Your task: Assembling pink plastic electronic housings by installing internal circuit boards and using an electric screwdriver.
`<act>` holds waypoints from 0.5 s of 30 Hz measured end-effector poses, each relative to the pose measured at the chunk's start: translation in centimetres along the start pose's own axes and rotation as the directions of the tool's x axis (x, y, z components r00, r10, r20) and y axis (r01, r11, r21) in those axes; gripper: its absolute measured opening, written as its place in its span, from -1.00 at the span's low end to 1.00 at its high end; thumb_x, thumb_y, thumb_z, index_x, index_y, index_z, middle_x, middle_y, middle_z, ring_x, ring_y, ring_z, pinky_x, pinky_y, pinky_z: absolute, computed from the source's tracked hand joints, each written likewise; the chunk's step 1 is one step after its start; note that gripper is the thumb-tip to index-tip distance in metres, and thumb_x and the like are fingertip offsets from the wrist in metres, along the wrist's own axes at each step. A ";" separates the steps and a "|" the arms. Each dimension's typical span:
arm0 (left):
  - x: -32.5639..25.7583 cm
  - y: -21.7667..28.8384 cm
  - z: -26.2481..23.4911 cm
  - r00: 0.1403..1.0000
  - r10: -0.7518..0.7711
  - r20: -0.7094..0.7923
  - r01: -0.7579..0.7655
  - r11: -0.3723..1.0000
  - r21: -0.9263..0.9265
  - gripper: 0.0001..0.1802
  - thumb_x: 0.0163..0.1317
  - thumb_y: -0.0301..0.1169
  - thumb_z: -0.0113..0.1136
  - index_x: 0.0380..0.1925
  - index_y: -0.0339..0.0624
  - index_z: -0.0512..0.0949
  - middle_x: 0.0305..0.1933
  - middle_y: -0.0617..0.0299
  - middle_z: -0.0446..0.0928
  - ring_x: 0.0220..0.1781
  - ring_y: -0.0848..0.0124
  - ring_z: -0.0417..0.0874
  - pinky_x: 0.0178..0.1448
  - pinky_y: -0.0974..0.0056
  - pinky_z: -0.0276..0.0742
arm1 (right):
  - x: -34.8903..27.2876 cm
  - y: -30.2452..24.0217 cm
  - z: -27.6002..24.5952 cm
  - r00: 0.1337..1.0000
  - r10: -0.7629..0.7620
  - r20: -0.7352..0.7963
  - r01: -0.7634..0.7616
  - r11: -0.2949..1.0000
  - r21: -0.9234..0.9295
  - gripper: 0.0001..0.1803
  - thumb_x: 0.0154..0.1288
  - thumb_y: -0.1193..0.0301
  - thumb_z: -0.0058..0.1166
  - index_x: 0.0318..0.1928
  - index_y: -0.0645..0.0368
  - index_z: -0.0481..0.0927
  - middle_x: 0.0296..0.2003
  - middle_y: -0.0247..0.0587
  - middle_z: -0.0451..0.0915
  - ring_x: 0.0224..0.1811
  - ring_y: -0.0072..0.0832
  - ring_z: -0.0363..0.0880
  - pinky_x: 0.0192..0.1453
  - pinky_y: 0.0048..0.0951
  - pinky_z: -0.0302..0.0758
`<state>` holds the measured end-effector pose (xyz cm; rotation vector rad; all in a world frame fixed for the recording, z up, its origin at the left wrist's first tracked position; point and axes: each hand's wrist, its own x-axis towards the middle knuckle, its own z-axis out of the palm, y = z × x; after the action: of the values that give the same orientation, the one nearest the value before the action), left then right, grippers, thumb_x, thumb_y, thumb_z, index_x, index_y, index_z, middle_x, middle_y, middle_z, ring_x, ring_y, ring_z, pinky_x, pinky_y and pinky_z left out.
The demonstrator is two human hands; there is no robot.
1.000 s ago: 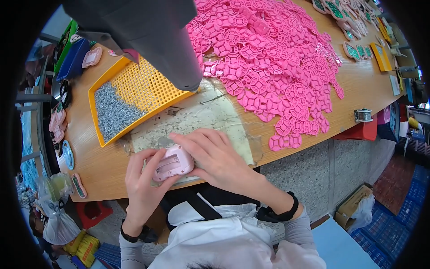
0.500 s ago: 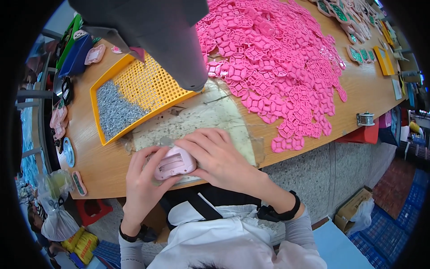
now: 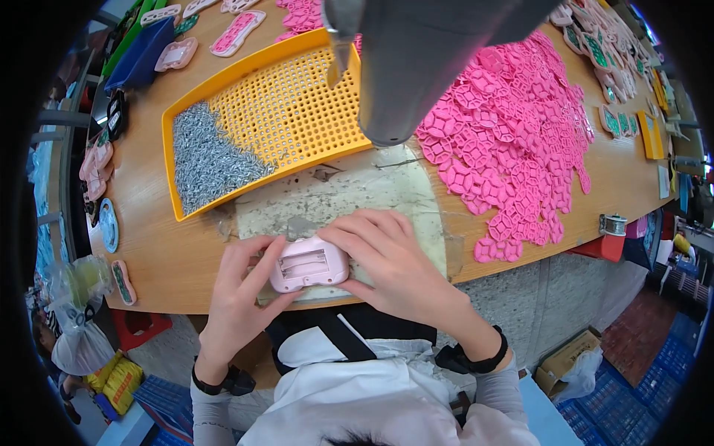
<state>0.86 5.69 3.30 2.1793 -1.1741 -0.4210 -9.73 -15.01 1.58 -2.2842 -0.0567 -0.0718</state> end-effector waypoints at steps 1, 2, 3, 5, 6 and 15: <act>-0.1 -0.1 0.1 0.999 0.040 -0.011 -0.039 0.998 0.039 -0.30 -0.18 -0.45 0.46 0.09 -0.25 0.47 -0.01 0.09 0.44 -0.02 0.15 0.47 0.01 0.18 0.49 | 0.0 -0.1 0.0 1.000 0.000 0.007 0.000 1.000 -0.001 -0.38 -0.08 0.42 0.32 0.09 0.10 0.45 0.02 -0.24 0.44 0.15 -0.26 0.32 0.22 -0.22 0.20; -0.2 -0.3 0.3 0.997 0.081 -0.020 -0.079 0.994 0.075 -0.30 -0.17 -0.44 0.45 0.09 -0.25 0.47 0.00 0.09 0.44 -0.01 0.15 0.47 0.01 0.18 0.49 | 0.0 -0.1 -0.1 1.000 0.003 0.007 -0.003 1.000 0.003 -0.37 -0.10 0.44 0.32 0.09 0.10 0.45 0.03 -0.24 0.44 0.15 -0.26 0.33 0.23 -0.22 0.20; -0.3 -0.5 0.5 0.997 0.078 -0.021 -0.076 0.995 0.069 -0.30 -0.17 -0.44 0.45 0.09 -0.25 0.47 0.00 0.09 0.44 -0.01 0.15 0.47 0.01 0.18 0.49 | 0.0 -0.1 -0.2 1.000 0.006 0.006 -0.006 1.000 0.006 -0.37 -0.12 0.45 0.33 0.08 0.11 0.46 0.03 -0.24 0.45 0.15 -0.26 0.34 0.23 -0.22 0.21; -0.5 -1.0 0.8 0.991 0.132 -0.022 -0.130 0.988 0.085 -0.32 -0.15 -0.41 0.44 0.09 -0.24 0.47 0.01 0.07 0.44 0.00 0.15 0.47 0.02 0.17 0.50 | 0.1 -0.1 -0.4 1.000 0.012 0.019 -0.012 1.000 0.012 -0.35 -0.13 0.46 0.33 0.08 0.11 0.46 0.03 -0.25 0.46 0.15 -0.27 0.35 0.24 -0.22 0.21; -0.5 -1.0 0.9 0.991 0.129 -0.023 -0.127 0.989 0.080 -0.32 -0.15 -0.41 0.44 0.09 -0.24 0.47 0.01 0.07 0.44 0.00 0.15 0.47 0.02 0.17 0.50 | 0.1 -0.2 -0.5 1.000 0.015 0.025 -0.015 1.000 0.019 -0.34 -0.15 0.47 0.34 0.08 0.11 0.46 0.03 -0.25 0.47 0.15 -0.28 0.36 0.24 -0.23 0.21; -0.3 -1.2 1.4 0.969 0.248 0.021 -0.247 0.945 0.213 -0.40 0.00 -0.33 0.26 0.13 -0.18 0.46 0.16 0.06 0.38 0.21 0.19 0.41 0.22 0.20 0.41 | 0.4 -0.3 -1.0 0.999 0.001 0.048 0.004 0.994 -0.112 -0.36 -0.18 0.46 0.34 0.05 0.09 0.50 0.01 -0.31 0.50 0.12 -0.31 0.39 0.25 -0.24 0.21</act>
<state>0.66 5.93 1.43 2.1693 -1.5290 -0.1866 -9.37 -15.58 2.54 -2.3978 -0.0811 -0.0219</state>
